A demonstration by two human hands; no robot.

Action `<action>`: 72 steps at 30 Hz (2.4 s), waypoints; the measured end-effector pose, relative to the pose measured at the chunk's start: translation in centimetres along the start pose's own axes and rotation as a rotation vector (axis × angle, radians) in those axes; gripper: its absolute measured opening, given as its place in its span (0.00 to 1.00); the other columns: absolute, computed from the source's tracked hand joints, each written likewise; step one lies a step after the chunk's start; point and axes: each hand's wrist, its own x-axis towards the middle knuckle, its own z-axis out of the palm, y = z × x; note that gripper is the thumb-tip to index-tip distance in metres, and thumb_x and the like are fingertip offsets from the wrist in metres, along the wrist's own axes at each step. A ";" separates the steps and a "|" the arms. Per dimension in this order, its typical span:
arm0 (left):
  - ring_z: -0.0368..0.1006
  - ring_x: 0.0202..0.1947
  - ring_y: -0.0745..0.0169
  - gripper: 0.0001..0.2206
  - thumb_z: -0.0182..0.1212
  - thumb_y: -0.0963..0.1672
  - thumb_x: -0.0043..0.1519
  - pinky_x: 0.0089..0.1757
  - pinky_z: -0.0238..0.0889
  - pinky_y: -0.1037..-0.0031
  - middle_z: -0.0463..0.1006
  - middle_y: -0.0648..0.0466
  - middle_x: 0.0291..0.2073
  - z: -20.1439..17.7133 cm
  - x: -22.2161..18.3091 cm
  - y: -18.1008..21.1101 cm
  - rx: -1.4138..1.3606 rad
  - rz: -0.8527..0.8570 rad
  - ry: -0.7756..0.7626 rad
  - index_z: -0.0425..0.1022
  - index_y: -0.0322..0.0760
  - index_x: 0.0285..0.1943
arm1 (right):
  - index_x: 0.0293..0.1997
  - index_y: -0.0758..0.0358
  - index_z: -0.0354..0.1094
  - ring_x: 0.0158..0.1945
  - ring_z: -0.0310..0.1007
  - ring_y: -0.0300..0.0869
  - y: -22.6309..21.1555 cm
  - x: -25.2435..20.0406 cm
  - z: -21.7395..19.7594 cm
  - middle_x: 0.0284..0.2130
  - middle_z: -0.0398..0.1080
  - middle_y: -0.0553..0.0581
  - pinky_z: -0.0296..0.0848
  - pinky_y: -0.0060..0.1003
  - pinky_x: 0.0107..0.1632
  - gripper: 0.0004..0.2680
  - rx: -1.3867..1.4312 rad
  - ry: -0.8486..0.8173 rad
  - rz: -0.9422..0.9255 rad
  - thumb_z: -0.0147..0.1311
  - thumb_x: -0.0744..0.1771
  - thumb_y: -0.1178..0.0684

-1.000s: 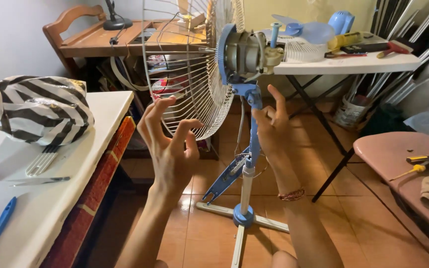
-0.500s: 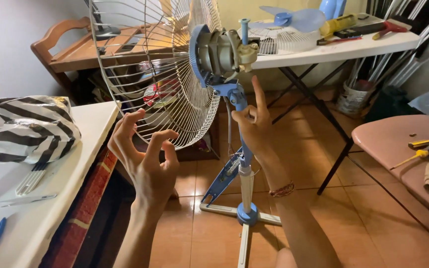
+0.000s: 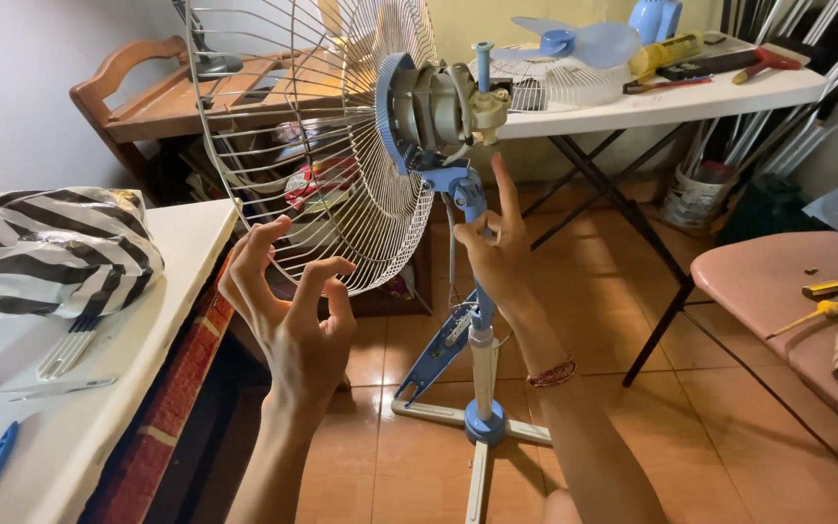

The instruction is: The person connects a fan plug into a power strip, fits the control switch housing to the fan pole, and attaches the motor and rear fan grille to the stand by hand.

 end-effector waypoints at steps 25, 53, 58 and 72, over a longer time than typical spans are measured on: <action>0.61 0.60 0.35 0.14 0.58 0.31 0.53 0.52 0.64 0.61 0.66 0.46 0.58 0.2 0.0 0.5 -0.031 -0.019 0.019 0.77 0.44 0.33 | 0.77 0.41 0.48 0.30 0.65 0.34 -2.6 -1.2 0.3 0.18 0.60 0.47 0.71 0.33 0.43 0.33 -0.019 -0.018 -0.018 0.54 0.62 0.61; 0.61 0.60 0.36 0.14 0.59 0.31 0.53 0.54 0.64 0.60 0.67 0.47 0.58 0.4 -0.4 0.3 -0.039 -0.034 0.042 0.77 0.45 0.32 | 0.71 0.42 0.61 0.23 0.70 0.46 2.5 -2.6 -0.1 0.18 0.66 0.52 0.72 0.43 0.34 0.27 -0.448 0.003 0.018 0.55 0.61 0.55; 0.60 0.61 0.35 0.13 0.60 0.32 0.53 0.55 0.63 0.59 0.67 0.47 0.59 0.4 -0.5 0.2 -0.067 -0.038 0.036 0.76 0.44 0.33 | 0.71 0.42 0.61 0.23 0.71 0.47 2.3 -2.8 0.0 0.18 0.67 0.52 0.72 0.43 0.35 0.27 -0.463 -0.002 0.014 0.56 0.61 0.54; 0.60 0.61 0.33 0.14 0.60 0.31 0.52 0.56 0.62 0.56 0.66 0.46 0.59 0.2 -0.7 -0.1 -0.079 -0.028 0.018 0.77 0.44 0.33 | 0.79 0.42 0.39 0.26 0.72 0.44 1.1 -4.5 1.4 0.19 0.66 0.50 0.72 0.43 0.43 0.36 -0.431 -0.123 0.137 0.55 0.61 0.54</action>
